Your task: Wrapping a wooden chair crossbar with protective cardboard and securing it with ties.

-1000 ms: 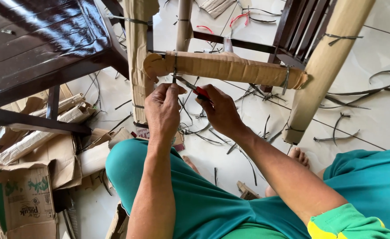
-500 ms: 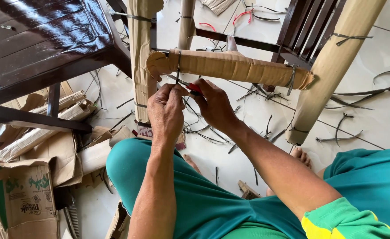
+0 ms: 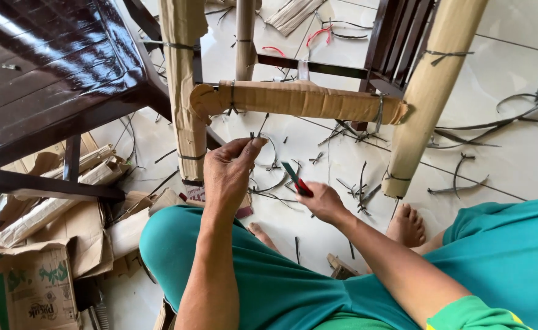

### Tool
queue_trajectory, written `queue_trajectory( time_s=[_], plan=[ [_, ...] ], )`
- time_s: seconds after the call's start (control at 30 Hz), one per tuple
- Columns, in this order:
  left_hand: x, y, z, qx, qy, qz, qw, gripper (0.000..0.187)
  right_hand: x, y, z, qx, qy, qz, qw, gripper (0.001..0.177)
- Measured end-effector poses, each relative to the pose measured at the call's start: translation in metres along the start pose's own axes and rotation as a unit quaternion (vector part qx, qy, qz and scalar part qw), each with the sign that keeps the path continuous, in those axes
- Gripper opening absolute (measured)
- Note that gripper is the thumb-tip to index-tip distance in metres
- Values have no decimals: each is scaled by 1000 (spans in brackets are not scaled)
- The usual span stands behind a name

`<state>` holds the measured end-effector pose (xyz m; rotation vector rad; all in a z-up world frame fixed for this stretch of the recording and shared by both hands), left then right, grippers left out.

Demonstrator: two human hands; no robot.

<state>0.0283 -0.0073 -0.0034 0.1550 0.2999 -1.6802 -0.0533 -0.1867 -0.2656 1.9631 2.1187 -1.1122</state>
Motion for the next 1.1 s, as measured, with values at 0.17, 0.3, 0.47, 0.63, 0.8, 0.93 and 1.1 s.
queue_trajectory(
  time_s=[0.17, 0.3, 0.47, 0.63, 0.8, 0.93, 1.1],
  plan=[
    [18, -1, 9, 10, 0, -24, 1000, 21, 38, 7, 127, 91, -63, -21, 994, 26],
    [33, -2, 7, -2, -38, -44, 998, 26, 60, 14, 214, 114, -211, -49, 969, 32],
    [49, 2, 18, 15, -83, -51, 995, 25, 52, 3, 226, 127, -238, -53, 961, 35],
    [57, 3, 34, 41, -109, -56, 992, 26, 14, -26, 148, 109, -252, -104, 956, 36],
    [62, 1, 60, 61, -115, -71, 989, 23, -71, -84, -44, -33, -62, 16, 997, 37],
    [67, 11, 75, 87, -142, -75, 983, 24, -154, -126, -135, -158, 119, 233, 952, 22],
    [92, 25, 73, 39, -252, -105, 961, 23, -185, -125, -195, -230, 350, 17, 908, 47]
  ],
)
Point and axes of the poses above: each hand's wrist, its own y-axis towards the middle knuckle, its own x-axis out of the palm, z = x × y, the point moved 8 cm from there along y, towards the middle knuckle
